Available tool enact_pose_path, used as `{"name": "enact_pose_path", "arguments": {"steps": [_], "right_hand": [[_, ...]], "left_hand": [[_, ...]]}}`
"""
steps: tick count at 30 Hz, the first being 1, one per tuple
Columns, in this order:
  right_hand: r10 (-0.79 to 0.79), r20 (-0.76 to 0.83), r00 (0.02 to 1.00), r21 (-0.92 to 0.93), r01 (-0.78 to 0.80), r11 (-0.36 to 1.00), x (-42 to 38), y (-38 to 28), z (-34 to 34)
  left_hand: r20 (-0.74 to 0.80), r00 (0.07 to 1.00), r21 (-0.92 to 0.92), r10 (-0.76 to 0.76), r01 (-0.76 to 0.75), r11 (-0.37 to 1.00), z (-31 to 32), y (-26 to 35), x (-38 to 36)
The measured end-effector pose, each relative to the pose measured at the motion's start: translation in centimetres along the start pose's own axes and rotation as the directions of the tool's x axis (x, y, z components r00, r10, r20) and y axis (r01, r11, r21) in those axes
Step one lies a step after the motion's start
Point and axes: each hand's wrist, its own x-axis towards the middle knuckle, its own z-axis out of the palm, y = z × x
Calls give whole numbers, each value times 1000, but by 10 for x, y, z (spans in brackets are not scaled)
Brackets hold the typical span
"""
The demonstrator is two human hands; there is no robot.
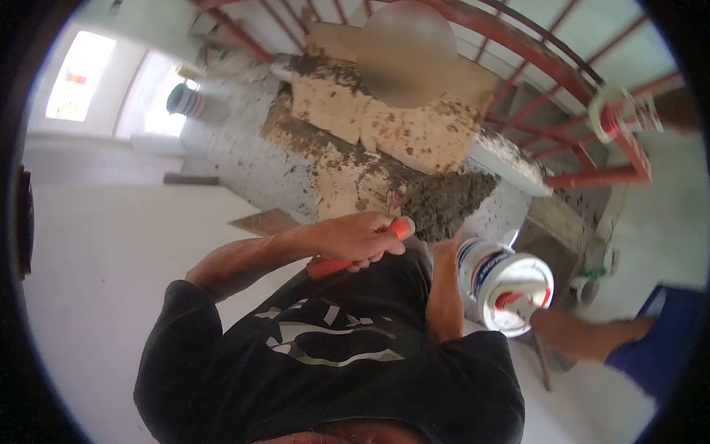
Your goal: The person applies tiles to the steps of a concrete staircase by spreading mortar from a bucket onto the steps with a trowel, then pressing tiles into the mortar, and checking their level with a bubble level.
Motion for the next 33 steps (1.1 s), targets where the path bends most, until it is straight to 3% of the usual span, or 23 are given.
{"name": "enact_pose_path", "arguments": {"steps": [7, 9, 12, 14, 15, 16, 18, 23, 26, 28, 30, 32, 33], "right_hand": [[326, 59, 944, 70, -329, 942, 150, 119, 45], [390, 139, 910, 63, -401, 914, 198, 160, 62], [479, 278, 833, -20, -494, 869, 299, 194, 71], [591, -119, 798, 83, -585, 807, 332, 227, 98], [619, 226, 752, 120, -652, 749, 351, 255, 71], [637, 233, 735, 115, -672, 732, 369, 278, 72], [770, 75, 633, 84, -774, 628, 408, 321, 72], [740, -59, 670, -29, -742, 670, 497, 468, 92], [703, 128, 700, 37, -711, 702, 528, 556, 152], [760, -37, 649, -43, -761, 647, 526, 616, 162], [795, 17, 607, 10, -795, 607, 546, 676, 182], [782, -280, 557, 73, -800, 596, 590, 709, 163], [762, -373, 530, 77, -801, 594, 605, 726, 193]], "left_hand": [[-290, 954, -216, -84, 20, 976, -113, 32, -50], [-366, 926, -258, -91, -7, 966, -149, 29, -74], [-439, 890, -386, -121, -65, 920, -215, 74, -50], [-451, 881, -464, -145, -93, 881, -260, 78, -61], [-506, 844, -482, -180, -103, 870, -280, 69, -67], [-554, 802, -503, -223, -109, 857, -296, 59, -77], [-558, 777, -581, -291, -117, 805, -342, 59, -86], [-588, 716, -670, -376, -170, 723, -480, 36, -137], [-607, 688, -686, -397, -203, 699, -564, 13, -176], [-602, 683, -719, -413, -239, 653, -604, -12, -212], [-588, 692, -727, -419, -225, 648, -659, -28, -249], [-598, 625, -751, -502, -218, 623, -720, -18, -242], [-590, 640, -763, -492, -243, 599, -747, -24, -252]]}}
